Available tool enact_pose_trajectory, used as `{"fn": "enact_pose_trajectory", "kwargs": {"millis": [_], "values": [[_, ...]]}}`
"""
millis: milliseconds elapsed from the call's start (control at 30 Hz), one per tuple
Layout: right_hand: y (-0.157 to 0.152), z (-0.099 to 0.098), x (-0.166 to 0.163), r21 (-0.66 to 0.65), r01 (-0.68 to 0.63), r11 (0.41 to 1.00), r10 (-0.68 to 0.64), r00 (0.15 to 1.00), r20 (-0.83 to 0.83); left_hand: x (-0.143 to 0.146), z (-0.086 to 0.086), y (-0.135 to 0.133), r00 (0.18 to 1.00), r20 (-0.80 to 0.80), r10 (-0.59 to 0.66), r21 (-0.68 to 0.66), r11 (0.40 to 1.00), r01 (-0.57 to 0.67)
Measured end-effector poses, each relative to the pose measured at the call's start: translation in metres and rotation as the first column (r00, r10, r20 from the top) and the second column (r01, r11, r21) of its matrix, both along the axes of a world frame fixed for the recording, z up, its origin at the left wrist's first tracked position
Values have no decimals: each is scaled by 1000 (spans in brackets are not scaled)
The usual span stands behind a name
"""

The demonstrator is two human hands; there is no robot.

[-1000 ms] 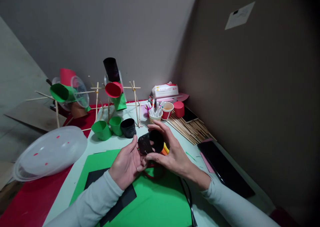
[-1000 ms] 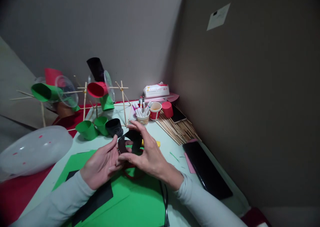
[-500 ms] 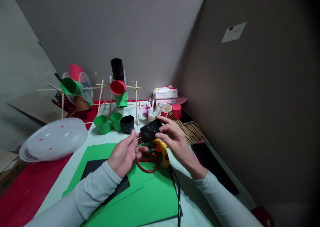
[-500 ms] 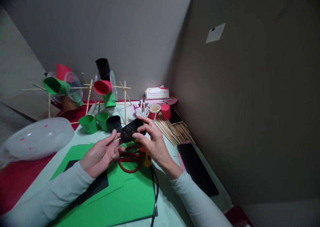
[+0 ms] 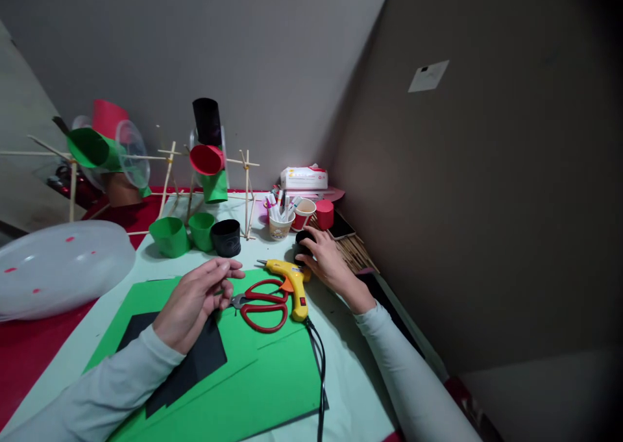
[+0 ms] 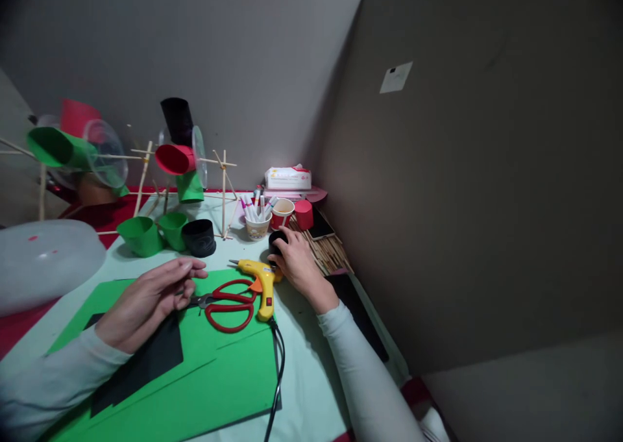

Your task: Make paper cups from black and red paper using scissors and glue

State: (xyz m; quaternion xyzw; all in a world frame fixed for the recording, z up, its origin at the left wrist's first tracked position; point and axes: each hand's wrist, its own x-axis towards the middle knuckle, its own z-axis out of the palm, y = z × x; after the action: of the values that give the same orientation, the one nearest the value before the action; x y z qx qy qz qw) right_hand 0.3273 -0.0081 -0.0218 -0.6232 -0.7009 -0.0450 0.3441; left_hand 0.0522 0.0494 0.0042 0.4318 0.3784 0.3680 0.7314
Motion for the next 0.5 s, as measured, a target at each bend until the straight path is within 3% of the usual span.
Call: {"fn": "enact_pose_trajectory", "kwargs": {"millis": [167, 300, 400, 500], "values": [[-11, 25, 3, 38, -35, 999, 41, 986, -161, 0, 4, -3, 999, -44, -4, 17, 1000, 5], [-23, 52, 7, 200, 62, 978, 25, 914, -406, -1, 5, 2, 997, -72, 40, 28, 999, -38], [-29, 58, 11, 307, 181, 934, 17, 839, -545, -2, 2, 6, 992, -96, 83, 36, 996, -80], [-29, 55, 13, 328, 229, 917, 28, 782, -623, -1, 0, 7, 989, -102, 104, 46, 994, -100]]}}
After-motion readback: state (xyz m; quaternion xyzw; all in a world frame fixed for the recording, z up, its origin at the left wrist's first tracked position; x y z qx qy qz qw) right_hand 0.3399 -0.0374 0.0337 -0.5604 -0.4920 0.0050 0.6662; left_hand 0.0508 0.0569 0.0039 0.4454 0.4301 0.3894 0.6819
